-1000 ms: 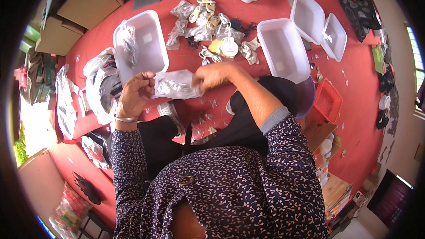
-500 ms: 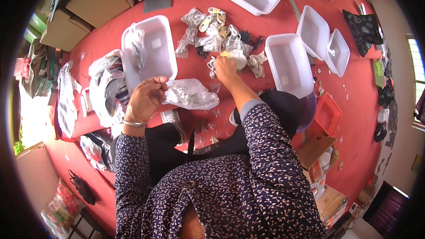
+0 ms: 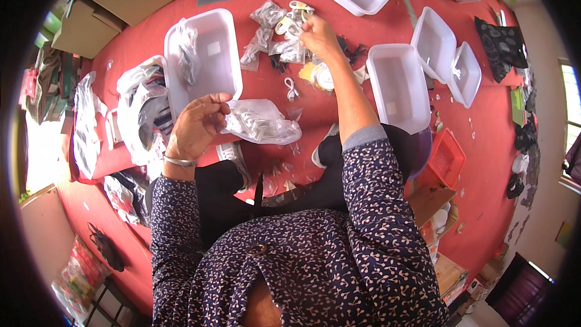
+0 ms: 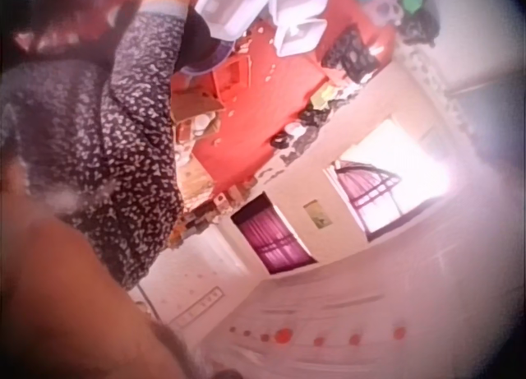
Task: The person sits on the floor and sorts small items from plastic bags into white plastic containers. They repeatedly open bags, remove contents, and place them into the containers.
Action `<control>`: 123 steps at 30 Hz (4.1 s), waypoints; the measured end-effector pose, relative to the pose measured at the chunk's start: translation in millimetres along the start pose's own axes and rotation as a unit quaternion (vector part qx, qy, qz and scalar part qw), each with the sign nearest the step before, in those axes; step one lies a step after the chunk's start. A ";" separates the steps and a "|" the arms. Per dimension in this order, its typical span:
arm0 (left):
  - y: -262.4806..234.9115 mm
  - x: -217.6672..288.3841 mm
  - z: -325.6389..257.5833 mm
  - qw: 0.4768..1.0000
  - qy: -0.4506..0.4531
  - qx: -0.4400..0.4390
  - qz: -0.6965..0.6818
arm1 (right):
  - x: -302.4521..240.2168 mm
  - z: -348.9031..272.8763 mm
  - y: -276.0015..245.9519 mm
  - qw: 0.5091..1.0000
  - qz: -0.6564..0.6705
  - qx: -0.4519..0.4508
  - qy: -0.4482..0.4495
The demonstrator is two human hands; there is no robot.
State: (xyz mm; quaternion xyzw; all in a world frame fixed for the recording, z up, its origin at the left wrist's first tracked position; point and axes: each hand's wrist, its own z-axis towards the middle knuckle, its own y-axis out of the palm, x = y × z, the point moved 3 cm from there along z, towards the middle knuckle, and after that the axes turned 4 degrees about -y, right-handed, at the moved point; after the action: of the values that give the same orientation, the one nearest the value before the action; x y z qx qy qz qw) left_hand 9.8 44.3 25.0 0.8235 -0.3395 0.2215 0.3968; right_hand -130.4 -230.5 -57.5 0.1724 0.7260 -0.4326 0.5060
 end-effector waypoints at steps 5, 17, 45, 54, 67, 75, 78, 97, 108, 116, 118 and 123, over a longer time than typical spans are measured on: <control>0.1 0.3 2.2 1.000 -0.004 0.007 -0.003 | -11.0 19.9 53.3 0.915 -0.369 -0.091 -0.140; 0.8 0.9 6.9 1.000 0.006 -0.007 0.007 | 33.8 47.4 18.6 0.947 -0.291 -0.133 -0.027; 2.0 -3.4 7.4 1.000 0.018 -0.022 0.014 | 45.7 -20.8 45.0 0.933 -0.293 0.165 0.131; 1.8 -1.5 5.8 0.999 0.023 -0.030 0.015 | 47.4 -12.5 60.2 0.843 -0.521 0.109 -0.084; 1.0 1.0 3.3 1.000 0.026 0.000 0.009 | 42.7 -5.5 43.0 0.917 -0.334 0.143 0.162; 1.8 1.5 9.3 0.999 0.023 -0.010 0.027 | 54.1 5.4 36.3 0.944 -0.269 0.141 0.132; 1.1 1.1 10.5 0.997 0.031 -0.012 0.063 | 67.9 8.8 2.7 0.956 0.204 0.055 0.202; -0.4 -1.1 1.0 0.975 0.071 0.107 0.182 | -83.4 -141.3 103.3 0.956 -0.173 -0.162 -0.174; -10.9 -1.3 5.4 0.975 0.079 0.151 0.145 | -54.3 -138.0 127.7 0.918 -0.225 -0.240 -0.220; -17.1 4.0 6.2 0.968 0.084 0.085 0.221 | -78.1 -172.6 51.8 0.863 -0.458 -0.169 -0.131; -17.8 2.6 5.7 0.961 0.082 0.095 0.248 | -30.8 -161.5 56.2 0.869 -0.439 -0.201 -0.113; -20.8 11.2 -8.9 0.976 0.138 0.100 0.135 | -62.2 -147.7 24.5 0.965 -0.140 -0.195 -0.101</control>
State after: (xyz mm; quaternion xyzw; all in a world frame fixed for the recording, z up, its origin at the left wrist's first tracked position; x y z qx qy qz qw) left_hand 31.7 56.6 26.9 0.7669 -0.3656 0.4175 0.3223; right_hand -173.4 -86.4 3.1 -0.0777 0.7584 -0.3639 0.5351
